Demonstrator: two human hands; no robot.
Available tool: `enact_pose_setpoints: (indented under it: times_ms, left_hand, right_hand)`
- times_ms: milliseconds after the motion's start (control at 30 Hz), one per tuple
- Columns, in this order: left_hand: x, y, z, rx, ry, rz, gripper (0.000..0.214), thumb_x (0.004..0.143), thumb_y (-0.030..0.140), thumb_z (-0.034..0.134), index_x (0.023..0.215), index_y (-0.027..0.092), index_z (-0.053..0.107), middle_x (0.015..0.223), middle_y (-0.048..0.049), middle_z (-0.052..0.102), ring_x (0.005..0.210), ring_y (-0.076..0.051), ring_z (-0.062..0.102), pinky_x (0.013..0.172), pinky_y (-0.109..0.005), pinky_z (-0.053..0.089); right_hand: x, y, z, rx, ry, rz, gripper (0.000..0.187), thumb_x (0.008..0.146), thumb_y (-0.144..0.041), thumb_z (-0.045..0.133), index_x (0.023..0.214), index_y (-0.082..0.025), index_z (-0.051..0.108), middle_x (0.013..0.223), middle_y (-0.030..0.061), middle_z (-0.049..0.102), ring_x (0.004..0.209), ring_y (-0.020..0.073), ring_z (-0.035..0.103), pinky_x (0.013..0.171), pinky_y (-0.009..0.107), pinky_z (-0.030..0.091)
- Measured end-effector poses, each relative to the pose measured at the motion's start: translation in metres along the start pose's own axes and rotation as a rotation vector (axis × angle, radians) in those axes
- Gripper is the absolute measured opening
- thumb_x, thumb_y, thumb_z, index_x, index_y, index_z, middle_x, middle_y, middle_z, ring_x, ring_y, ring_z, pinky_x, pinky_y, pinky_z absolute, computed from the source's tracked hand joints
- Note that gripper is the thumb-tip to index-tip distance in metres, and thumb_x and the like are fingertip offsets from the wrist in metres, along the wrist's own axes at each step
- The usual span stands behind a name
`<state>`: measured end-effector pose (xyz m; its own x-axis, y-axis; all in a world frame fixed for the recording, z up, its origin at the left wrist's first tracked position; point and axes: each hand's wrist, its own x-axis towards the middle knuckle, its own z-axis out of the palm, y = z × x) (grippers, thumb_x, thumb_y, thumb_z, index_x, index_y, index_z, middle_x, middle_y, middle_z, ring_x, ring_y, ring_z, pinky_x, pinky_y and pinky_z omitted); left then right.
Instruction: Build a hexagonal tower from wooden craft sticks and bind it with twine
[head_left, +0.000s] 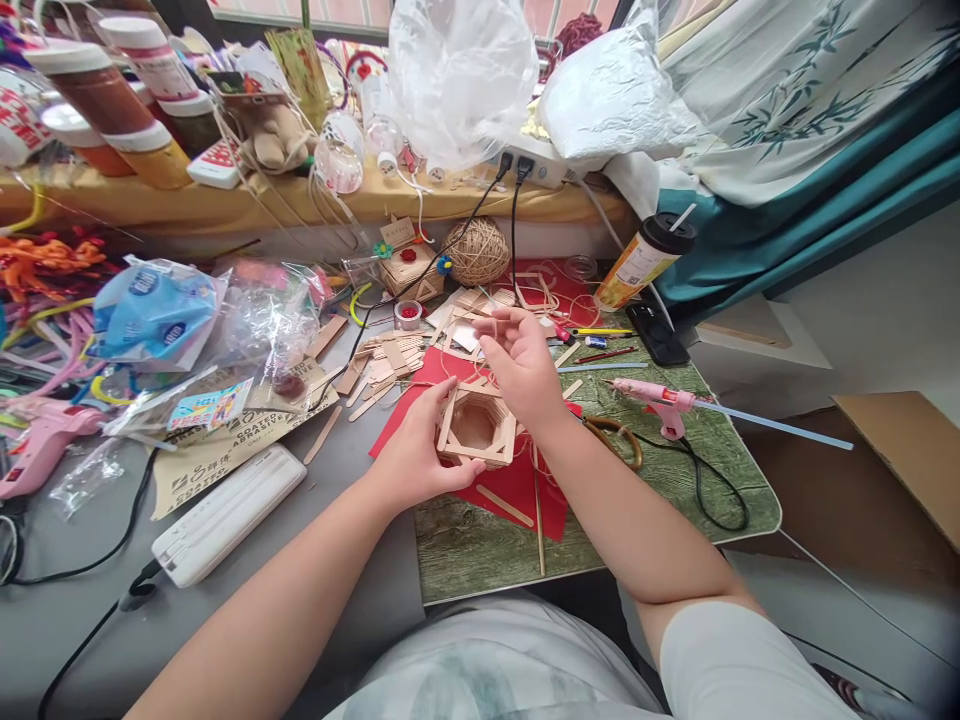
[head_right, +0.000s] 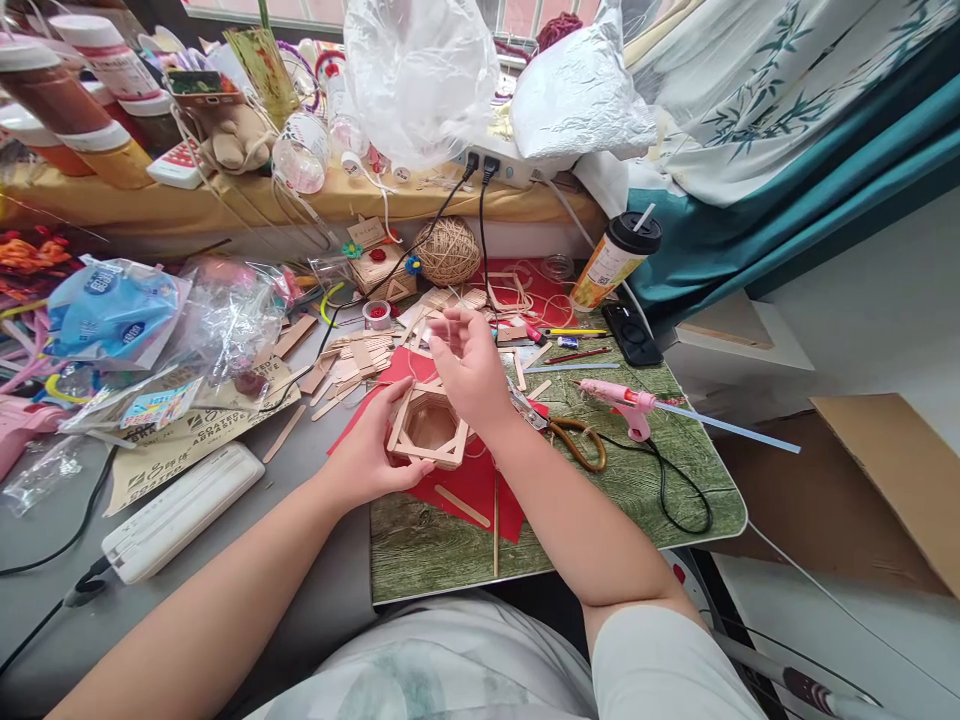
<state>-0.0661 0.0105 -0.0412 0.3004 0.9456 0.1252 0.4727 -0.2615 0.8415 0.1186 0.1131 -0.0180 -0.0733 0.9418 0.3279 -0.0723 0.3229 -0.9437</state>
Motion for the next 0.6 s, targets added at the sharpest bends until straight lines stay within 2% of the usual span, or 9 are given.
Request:
enact_pose_setpoints:
  times_ms: [100, 167, 367, 467, 533, 600]
  left_hand:
    - [0.000, -0.002, 0.001, -0.043, 0.042, 0.007, 0.111, 0.075, 0.040, 0.090, 0.165, 0.025, 0.028, 0.165, -0.0177, 0.043, 0.151, -0.040, 0.048, 0.124, -0.056, 0.046]
    - [-0.001, -0.004, 0.002, -0.055, 0.060, 0.005, 0.112, 0.075, 0.040, 0.091, 0.165, 0.026, 0.027, 0.164, -0.0174, 0.043, 0.151, -0.040, 0.048, 0.123, -0.057, 0.046]
    - [-0.004, -0.009, 0.008, -0.124, 0.077, 0.018, 0.121, 0.077, 0.047, 0.092, 0.169, 0.029, 0.016, 0.167, -0.0198, 0.039, 0.155, -0.041, 0.044, 0.124, -0.059, 0.044]
    - [-0.005, -0.011, 0.010, -0.169, 0.089, 0.058, 0.129, 0.074, 0.052, 0.094, 0.170, 0.031, 0.012, 0.171, -0.0193, 0.034, 0.158, -0.041, 0.039, 0.127, -0.061, 0.039]
    - [-0.005, -0.012, 0.009, -0.231, 0.066, 0.091, 0.127, 0.073, 0.056, 0.095, 0.170, 0.031, 0.018, 0.172, -0.0185, 0.034, 0.160, -0.042, 0.036, 0.129, -0.061, 0.037]
    - [-0.003, -0.012, 0.006, -0.320, 0.046, 0.119, 0.113, 0.079, 0.061, 0.089, 0.168, 0.029, 0.028, 0.172, -0.0174, 0.037, 0.159, -0.042, 0.038, 0.129, -0.060, 0.037]
  right_hand:
    - [-0.015, -0.004, -0.017, -0.264, 0.033, -0.005, 0.047, 0.095, -0.036, 0.073, 0.137, -0.029, 0.054, 0.145, 0.0094, 0.062, 0.139, 0.0250, 0.059, 0.120, 0.049, 0.048]
    - [-0.037, -0.010, -0.027, -0.402, 0.006, 0.003, 0.050, 0.097, -0.034, 0.070, 0.144, -0.031, 0.053, 0.154, 0.0097, 0.055, 0.147, 0.0272, 0.052, 0.125, 0.053, 0.043]
    - [-0.117, -0.020, -0.038, -0.507, -0.059, 0.087, 0.053, 0.101, -0.038, 0.067, 0.152, -0.035, 0.052, 0.168, 0.0090, 0.042, 0.160, 0.0313, 0.037, 0.132, 0.059, 0.034]
    - [-0.132, -0.016, -0.034, -0.432, -0.019, 0.110, 0.063, 0.097, -0.039, 0.073, 0.156, -0.035, 0.050, 0.171, 0.0084, 0.039, 0.161, 0.0325, 0.036, 0.133, 0.060, 0.033]
    - [-0.132, -0.012, -0.031, -0.283, 0.004, 0.150, 0.066, 0.096, -0.041, 0.075, 0.156, -0.034, 0.050, 0.168, 0.0082, 0.044, 0.158, 0.0313, 0.042, 0.132, 0.058, 0.037]
    - [-0.128, -0.008, -0.031, -0.124, 0.022, 0.203, 0.065, 0.097, -0.041, 0.074, 0.156, -0.033, 0.049, 0.165, 0.0080, 0.050, 0.154, 0.0294, 0.048, 0.130, 0.055, 0.039]
